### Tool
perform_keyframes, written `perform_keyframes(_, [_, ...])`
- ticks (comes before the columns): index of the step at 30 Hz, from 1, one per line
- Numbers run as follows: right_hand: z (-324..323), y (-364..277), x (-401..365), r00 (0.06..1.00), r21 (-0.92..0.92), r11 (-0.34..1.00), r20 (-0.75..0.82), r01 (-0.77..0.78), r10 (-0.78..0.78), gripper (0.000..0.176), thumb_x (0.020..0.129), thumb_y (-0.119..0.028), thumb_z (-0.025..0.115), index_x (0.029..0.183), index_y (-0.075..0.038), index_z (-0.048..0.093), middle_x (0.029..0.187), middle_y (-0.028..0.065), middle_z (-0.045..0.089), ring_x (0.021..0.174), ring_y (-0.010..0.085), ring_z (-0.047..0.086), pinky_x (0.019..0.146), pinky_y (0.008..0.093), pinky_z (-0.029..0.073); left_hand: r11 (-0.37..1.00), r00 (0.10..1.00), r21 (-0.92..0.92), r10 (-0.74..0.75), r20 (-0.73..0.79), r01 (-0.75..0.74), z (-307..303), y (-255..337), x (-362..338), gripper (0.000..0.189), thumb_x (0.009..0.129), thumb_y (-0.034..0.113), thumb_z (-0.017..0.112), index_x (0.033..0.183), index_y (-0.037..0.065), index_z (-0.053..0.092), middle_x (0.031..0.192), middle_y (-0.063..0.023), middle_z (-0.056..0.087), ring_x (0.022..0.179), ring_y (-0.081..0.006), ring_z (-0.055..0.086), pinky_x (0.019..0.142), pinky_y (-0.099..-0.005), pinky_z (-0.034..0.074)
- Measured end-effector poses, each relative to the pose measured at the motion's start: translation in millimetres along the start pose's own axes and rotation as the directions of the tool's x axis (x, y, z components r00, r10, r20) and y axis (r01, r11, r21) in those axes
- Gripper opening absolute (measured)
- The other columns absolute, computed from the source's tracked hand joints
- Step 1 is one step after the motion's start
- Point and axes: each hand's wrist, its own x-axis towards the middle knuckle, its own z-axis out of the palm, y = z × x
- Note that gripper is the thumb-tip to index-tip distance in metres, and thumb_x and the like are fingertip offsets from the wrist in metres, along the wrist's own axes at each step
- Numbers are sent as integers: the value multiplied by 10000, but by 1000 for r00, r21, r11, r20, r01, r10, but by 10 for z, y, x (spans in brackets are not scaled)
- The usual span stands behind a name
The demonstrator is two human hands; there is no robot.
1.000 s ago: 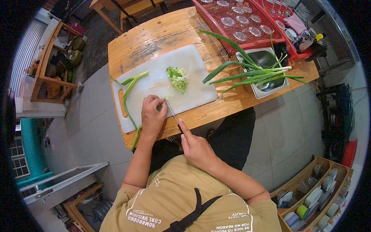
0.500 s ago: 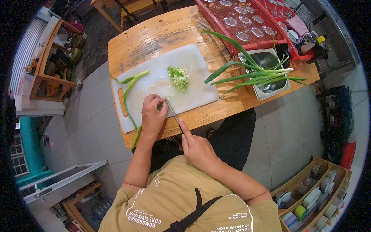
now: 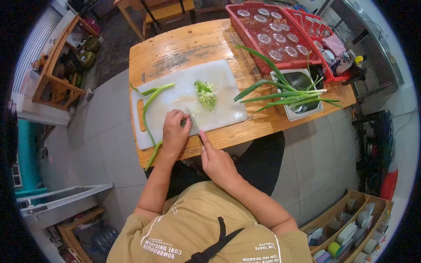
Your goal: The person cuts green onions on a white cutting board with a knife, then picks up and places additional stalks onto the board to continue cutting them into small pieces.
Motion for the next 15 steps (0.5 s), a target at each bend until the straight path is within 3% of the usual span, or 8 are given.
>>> perform_keyframes(3, [-9,29,-122,998,-24,999,39,-40,41,669,1122,-181,533,1747,-116,302,756,283,704,708,493,708,707,613,566,1000,1000,12,4,-7,-4,-8,-26,4,78,898,34,784,944,-20,753,1016,-148,702,1022,-362,655,937,-466,544])
perform_keyframes(9, [9,116,-243,1000,114,993,-27,-8,11,643,1123,-180,555,1729,-113,350,746,296,687,695,497,700,690,600,539,998,999,-43,43,-25,-44,33,-60,-5,67,904,32,774,936,-21,749,1013,-167,697,1026,-379,652,938,-474,541])
perform_keyframes(11, [72,144,-243,997,183,983,-81,28,-13,605,1141,-159,556,1720,-145,384,718,298,636,659,484,667,659,526,520,998,999,-44,34,-15,-34,27,-94,-23,72,898,39,772,925,-25,752,1011,-175,696,1032,-383,653,943,-474,541])
perform_keyframes(15, [43,76,-236,999,187,982,-54,4,6,609,1141,-152,552,1724,-150,377,718,292,639,661,487,667,659,519,521,997,999,-52,48,-17,-49,43,-133,-13,82,893,47,772,916,-30,756,1013,-171,699,1031,-378,657,945,-471,544])
